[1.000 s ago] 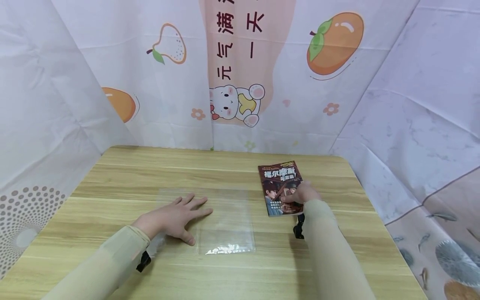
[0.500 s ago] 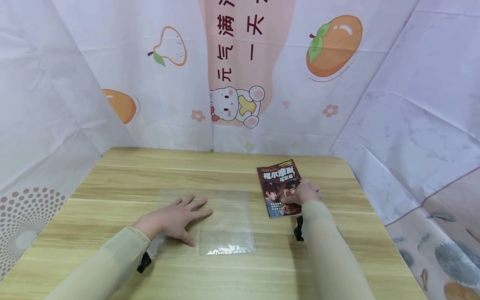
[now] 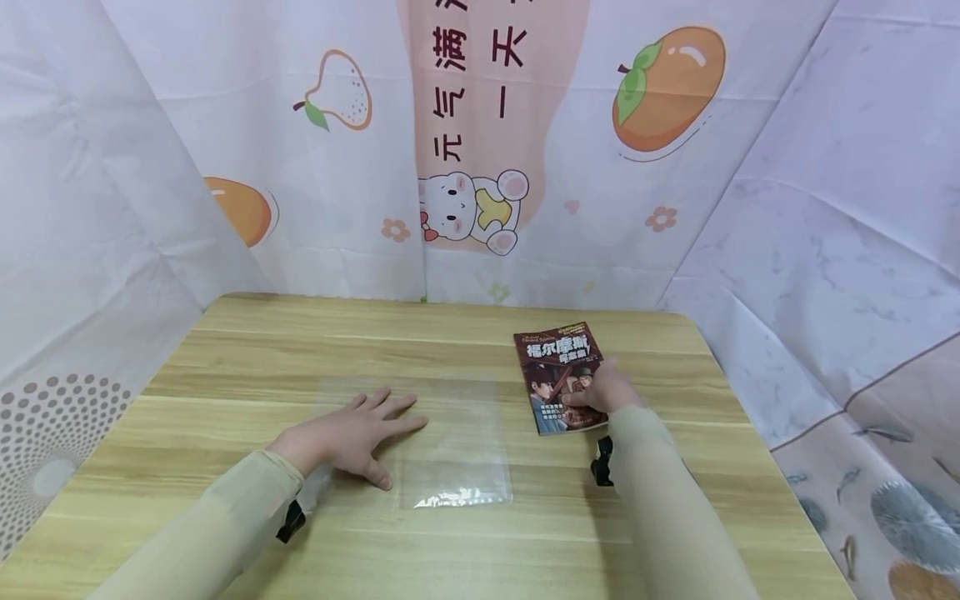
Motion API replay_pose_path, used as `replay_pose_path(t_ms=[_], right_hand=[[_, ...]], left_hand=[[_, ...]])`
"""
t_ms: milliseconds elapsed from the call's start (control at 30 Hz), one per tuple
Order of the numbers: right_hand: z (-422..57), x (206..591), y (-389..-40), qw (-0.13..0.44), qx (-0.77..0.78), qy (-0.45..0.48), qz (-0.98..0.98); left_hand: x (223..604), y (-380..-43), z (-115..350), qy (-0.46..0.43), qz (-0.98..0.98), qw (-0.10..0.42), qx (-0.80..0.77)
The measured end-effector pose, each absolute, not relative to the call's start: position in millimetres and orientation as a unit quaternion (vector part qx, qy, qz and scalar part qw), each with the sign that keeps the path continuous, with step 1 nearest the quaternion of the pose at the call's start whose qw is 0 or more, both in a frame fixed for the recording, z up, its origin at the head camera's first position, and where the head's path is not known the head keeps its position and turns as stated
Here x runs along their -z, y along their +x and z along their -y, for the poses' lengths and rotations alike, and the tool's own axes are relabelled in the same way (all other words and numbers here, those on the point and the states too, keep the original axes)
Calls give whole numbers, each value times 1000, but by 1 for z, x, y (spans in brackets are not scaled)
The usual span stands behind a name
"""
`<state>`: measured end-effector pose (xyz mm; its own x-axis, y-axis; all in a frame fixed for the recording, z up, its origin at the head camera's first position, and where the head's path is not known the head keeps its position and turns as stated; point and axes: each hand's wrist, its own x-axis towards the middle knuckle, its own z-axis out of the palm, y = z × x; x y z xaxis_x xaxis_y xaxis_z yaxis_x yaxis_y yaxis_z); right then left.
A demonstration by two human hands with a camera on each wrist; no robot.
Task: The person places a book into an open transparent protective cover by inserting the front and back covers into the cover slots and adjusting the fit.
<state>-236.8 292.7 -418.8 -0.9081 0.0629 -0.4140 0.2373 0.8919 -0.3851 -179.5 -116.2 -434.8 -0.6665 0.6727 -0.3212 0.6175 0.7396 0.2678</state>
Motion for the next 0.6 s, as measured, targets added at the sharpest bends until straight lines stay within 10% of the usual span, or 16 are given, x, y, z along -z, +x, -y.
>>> replay_pose_path(t_ms=[600], right_hand=[[-303,413,-236,153,446,57,-880]], left_hand=[[434,-185,109,351,-907,219,-84]])
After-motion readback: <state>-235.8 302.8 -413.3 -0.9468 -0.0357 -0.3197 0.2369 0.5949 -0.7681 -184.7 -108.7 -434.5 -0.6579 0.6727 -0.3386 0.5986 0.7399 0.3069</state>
